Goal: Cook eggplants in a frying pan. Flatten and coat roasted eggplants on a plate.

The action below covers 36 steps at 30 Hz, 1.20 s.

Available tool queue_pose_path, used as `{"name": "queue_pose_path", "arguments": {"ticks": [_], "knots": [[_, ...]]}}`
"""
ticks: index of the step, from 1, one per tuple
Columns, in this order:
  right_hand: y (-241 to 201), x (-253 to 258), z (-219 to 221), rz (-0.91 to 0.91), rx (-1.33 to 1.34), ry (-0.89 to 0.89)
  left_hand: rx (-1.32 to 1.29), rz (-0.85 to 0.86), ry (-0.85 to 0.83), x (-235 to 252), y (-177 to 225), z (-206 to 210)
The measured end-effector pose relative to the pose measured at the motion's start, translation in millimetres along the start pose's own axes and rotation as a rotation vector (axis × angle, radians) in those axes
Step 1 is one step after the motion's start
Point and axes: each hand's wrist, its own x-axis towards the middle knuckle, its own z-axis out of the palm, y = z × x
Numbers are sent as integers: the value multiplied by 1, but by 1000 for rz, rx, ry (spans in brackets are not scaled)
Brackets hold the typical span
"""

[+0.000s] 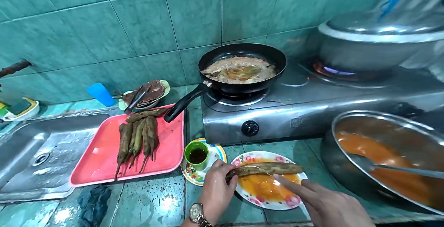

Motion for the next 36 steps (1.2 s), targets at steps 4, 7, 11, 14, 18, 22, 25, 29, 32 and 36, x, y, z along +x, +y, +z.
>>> {"name": "queue_pose_path", "arguments": {"ticks": [4,7,11,14,18,22,25,29,32,36], "knots": [[-2,3,13,32,5,-119,37,-9,-57,6,2,-3],[-6,7,13,20,-62,-171,45,-19,-96,8,5,-4],[-12,8,-6,-20,-166,-70,48,-17,-125,8,9,-3],[-7,8,4,-7,-127,-138,55,-30,-132,9,9,-4],[-8,9,0,-18,-174,-117,60,-30,-137,10,10,-3],[-6,10,-9,20,-172,-79,50,-31,-120,11,10,-3],[-7,11,6,43,-171,-159,48,-28,-118,13,8,-3],[-13,8,-14,94,-193,-108,36,-20,-105,13,7,-2],[-11,4,-8,159,-147,-174,34,-23,-92,14,5,-2],[-11,2,-5,160,-158,-151,32,-9,-80,15,4,-3]]}}
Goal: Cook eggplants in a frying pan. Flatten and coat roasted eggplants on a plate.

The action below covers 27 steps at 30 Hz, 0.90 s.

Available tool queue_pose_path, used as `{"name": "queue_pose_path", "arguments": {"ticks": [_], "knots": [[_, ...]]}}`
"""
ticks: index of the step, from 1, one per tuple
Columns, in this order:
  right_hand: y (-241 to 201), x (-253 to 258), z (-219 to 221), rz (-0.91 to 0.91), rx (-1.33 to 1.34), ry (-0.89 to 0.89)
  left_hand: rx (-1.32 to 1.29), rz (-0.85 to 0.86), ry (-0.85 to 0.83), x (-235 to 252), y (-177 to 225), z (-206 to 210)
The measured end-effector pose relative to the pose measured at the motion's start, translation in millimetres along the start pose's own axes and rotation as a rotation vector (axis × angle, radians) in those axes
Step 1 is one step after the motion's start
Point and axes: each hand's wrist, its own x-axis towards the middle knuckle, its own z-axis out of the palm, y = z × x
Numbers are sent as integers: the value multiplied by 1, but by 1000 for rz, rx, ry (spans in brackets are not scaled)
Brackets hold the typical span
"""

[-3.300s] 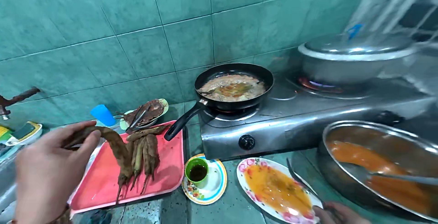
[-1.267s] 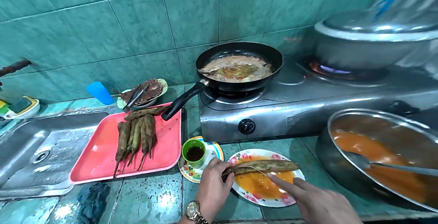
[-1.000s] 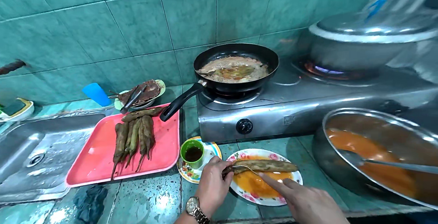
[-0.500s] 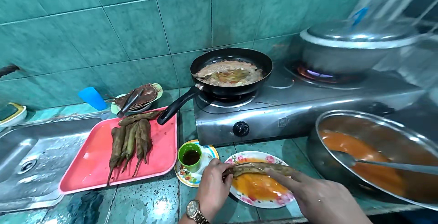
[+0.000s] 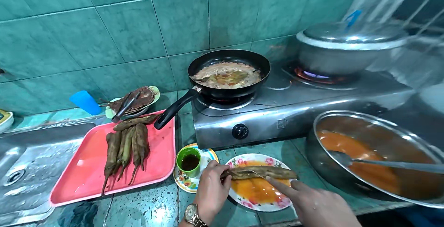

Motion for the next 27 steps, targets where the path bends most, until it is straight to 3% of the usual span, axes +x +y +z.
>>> {"name": "queue_pose_path", "arguments": {"ticks": [11,15,20,27], "knots": [[9,-11,-12,71,6,5,-1,23,27,1,-2,-3],[18,-14,5,91,23,-22,-4,42,40,1,-3,-4],[21,-20,-14,74,10,61,-22,63,65,1,-4,-4],[32,-17,10,59,12,115,-17,76,79,2,-5,-2]]}}
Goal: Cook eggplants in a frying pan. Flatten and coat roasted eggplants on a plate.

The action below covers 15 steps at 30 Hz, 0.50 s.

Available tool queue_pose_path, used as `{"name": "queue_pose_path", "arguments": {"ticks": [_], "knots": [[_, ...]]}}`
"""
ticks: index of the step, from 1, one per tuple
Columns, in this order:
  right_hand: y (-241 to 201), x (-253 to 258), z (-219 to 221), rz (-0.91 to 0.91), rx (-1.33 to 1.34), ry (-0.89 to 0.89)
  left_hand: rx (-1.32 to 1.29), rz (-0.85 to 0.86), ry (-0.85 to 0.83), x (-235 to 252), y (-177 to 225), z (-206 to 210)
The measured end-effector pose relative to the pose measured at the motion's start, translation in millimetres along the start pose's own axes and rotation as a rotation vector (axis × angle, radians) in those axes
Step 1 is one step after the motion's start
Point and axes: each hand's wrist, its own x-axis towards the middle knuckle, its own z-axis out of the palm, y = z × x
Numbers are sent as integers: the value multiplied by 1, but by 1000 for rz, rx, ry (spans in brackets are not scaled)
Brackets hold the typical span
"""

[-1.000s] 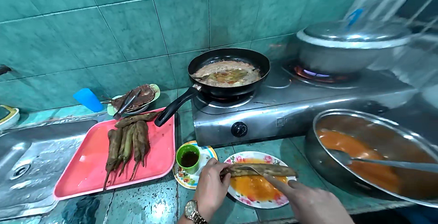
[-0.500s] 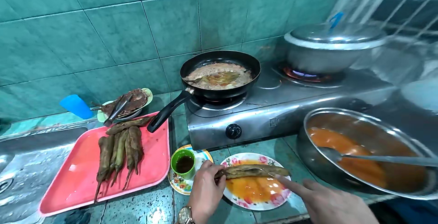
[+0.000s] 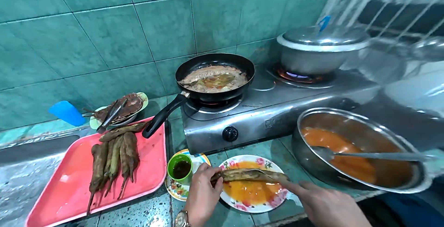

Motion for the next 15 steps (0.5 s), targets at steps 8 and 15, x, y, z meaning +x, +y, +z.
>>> {"name": "queue_pose_path", "arguments": {"ticks": [8,15], "knots": [[1,-14,-1,63,44,-81,-7,19,44,-2,-2,1],[6,-21,-17,111,16,-30,8,55,100,-3,-4,1]]}}
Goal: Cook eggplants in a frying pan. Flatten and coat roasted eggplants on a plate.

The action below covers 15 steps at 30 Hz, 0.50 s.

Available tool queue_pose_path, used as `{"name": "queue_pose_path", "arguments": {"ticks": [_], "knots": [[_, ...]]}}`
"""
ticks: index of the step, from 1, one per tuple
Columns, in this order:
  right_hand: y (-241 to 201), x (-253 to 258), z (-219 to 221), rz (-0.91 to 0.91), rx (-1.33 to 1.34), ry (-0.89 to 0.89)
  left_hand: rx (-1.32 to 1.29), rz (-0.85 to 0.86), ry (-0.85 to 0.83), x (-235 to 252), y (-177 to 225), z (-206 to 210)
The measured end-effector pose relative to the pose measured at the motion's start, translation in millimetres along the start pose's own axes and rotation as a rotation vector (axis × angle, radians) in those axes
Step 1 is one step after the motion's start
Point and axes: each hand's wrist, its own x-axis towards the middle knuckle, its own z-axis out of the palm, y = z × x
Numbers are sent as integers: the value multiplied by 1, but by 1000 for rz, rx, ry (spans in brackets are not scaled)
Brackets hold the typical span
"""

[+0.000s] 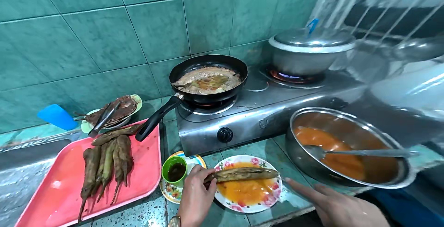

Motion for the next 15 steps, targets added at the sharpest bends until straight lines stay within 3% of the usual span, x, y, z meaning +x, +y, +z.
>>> {"name": "queue_pose_path", "arguments": {"ticks": [4,9,15], "knots": [[10,-1,18,-24,6,21,-5,6,-10,-1,0,0],[12,-1,-2,36,7,-16,5,-10,-9,0,1,-3],[16,0,16,27,39,-28,43,16,2,-1,2,-3]]}}
